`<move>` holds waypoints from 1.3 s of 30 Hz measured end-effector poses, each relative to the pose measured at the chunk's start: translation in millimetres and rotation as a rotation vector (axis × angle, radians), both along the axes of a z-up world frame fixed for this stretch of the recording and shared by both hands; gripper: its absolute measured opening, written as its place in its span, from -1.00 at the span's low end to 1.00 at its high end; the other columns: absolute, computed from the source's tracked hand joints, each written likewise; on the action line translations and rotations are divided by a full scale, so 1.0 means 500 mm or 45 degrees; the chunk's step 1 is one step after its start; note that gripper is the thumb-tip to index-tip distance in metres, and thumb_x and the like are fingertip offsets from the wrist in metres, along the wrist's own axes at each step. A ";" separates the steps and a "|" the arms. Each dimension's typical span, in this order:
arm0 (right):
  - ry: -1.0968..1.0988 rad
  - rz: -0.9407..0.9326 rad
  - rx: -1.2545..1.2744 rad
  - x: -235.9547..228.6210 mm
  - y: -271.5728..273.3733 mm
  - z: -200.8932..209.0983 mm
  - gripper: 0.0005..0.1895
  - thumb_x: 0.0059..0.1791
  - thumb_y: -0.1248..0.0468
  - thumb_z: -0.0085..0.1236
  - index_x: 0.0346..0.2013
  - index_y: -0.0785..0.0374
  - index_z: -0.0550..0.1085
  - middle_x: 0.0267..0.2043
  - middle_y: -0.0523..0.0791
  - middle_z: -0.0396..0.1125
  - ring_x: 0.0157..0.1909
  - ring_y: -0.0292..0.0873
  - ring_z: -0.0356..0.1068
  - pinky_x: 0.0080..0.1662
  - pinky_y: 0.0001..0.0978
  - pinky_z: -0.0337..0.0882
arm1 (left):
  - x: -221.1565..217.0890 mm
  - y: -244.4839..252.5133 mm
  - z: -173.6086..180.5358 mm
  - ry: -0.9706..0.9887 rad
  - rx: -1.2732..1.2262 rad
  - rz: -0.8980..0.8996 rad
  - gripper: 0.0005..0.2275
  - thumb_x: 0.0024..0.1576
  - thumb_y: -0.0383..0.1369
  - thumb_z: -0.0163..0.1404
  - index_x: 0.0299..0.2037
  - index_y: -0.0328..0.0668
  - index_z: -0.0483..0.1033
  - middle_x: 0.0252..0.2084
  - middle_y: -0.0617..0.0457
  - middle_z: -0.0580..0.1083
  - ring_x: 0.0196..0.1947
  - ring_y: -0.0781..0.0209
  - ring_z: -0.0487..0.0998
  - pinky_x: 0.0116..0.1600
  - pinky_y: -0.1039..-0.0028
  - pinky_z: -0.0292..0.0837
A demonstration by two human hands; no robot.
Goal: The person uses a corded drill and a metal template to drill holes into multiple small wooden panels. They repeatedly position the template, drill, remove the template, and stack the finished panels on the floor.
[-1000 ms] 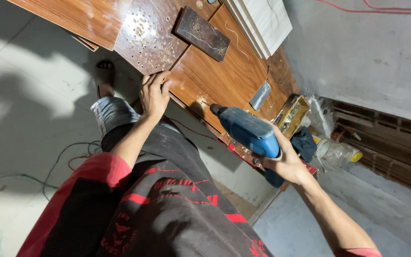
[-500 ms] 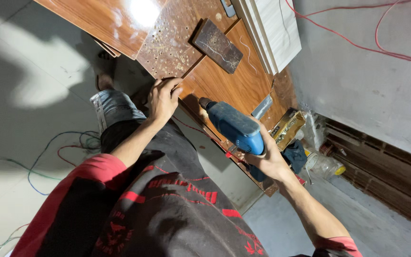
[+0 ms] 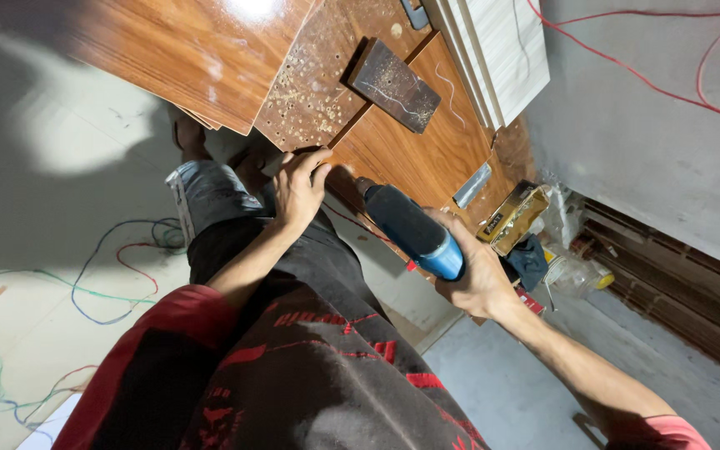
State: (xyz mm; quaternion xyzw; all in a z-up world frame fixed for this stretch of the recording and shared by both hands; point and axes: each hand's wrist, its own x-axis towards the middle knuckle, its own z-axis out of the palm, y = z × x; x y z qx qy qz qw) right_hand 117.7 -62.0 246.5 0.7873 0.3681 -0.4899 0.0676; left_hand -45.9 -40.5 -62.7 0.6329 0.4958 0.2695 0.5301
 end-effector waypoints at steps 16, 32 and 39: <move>0.058 -0.076 0.012 0.010 -0.006 -0.030 -0.03 -0.37 0.55 0.17 0.34 0.03 0.26 0.27 -0.09 0.37 0.30 -0.07 0.39 0.25 -0.24 0.36 | -0.004 0.002 -0.003 -0.036 -0.079 -0.055 -0.82 0.17 -0.42 0.16 -0.03 -0.11 0.62 -0.13 -0.05 0.63 -0.15 -0.02 0.66 0.26 0.09 0.36; 0.057 -0.186 -0.003 -0.018 -0.015 0.045 -0.01 -0.30 0.55 0.12 0.43 0.01 0.19 -0.03 -0.05 0.52 -0.02 -0.19 0.55 0.03 -0.35 0.50 | -0.014 0.042 0.020 -0.038 0.218 -0.133 -0.81 0.11 -0.44 0.18 -0.07 -0.14 0.61 -0.06 0.00 0.59 -0.08 -0.10 0.55 0.02 0.19 0.42; 0.181 -0.768 0.588 0.004 -0.291 0.135 -0.02 -0.33 0.58 0.09 0.40 0.19 0.18 0.11 0.06 0.39 -0.02 -0.03 0.43 -0.05 -0.26 0.47 | -0.020 0.052 0.043 0.184 0.152 -0.331 -0.65 0.07 -0.39 0.20 0.09 -0.10 0.56 0.10 -0.09 0.52 0.12 -0.17 0.46 0.21 0.12 0.31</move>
